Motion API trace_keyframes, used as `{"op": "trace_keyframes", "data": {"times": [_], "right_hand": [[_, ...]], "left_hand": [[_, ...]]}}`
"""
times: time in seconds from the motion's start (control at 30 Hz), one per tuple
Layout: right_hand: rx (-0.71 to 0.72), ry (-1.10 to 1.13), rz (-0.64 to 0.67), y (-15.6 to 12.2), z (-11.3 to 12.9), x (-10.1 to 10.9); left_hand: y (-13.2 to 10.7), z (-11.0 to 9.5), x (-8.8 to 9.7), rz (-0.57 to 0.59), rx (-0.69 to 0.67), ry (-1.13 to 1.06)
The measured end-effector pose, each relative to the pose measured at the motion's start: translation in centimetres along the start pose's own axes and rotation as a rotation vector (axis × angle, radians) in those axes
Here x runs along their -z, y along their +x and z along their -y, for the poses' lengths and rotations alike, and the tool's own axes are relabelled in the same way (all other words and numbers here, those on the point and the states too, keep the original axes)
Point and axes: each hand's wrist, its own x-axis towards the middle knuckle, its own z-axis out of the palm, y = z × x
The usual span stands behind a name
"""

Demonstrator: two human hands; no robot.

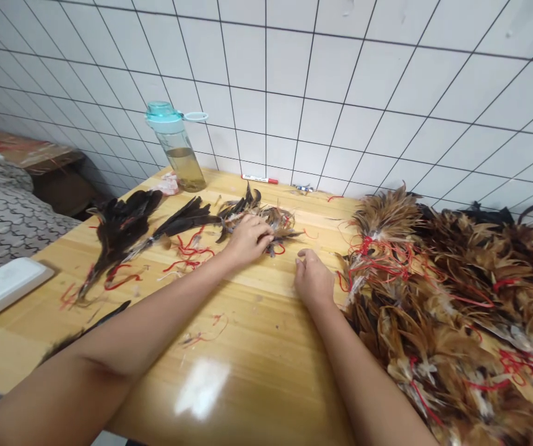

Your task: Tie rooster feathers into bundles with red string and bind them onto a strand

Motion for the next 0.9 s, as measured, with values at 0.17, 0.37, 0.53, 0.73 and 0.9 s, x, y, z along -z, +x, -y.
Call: {"op": "trace_keyframes", "data": {"times": [0.17,0.37,0.53,0.73,0.9], "right_hand": [[0.049,0.128,-0.096,-0.4,-0.2,-0.3],[0.140,0.283,-0.067,-1.5,1.0,-0.7],[0.123,0.504,-0.061,-1.7,1.3,-0.9],[0.078,0.698,-0.040,-1.4,1.2,-0.9],[0.005,0.810,-0.104,-0.9,0.8,-1.0]], "left_hand": [[0.2,-0.6,1.1,-0.027,0.253,-0.418],[-0.2,-1.6,0.8,0.149,0.407,-0.973],[-0.6,-2.3,0.5,0.291,0.363,-1.069],[-0.9,-3.1,0.2,0.347,0.305,-0.998],[-0.9,-3.0,0.1,0.326,0.336,-0.962]]}}
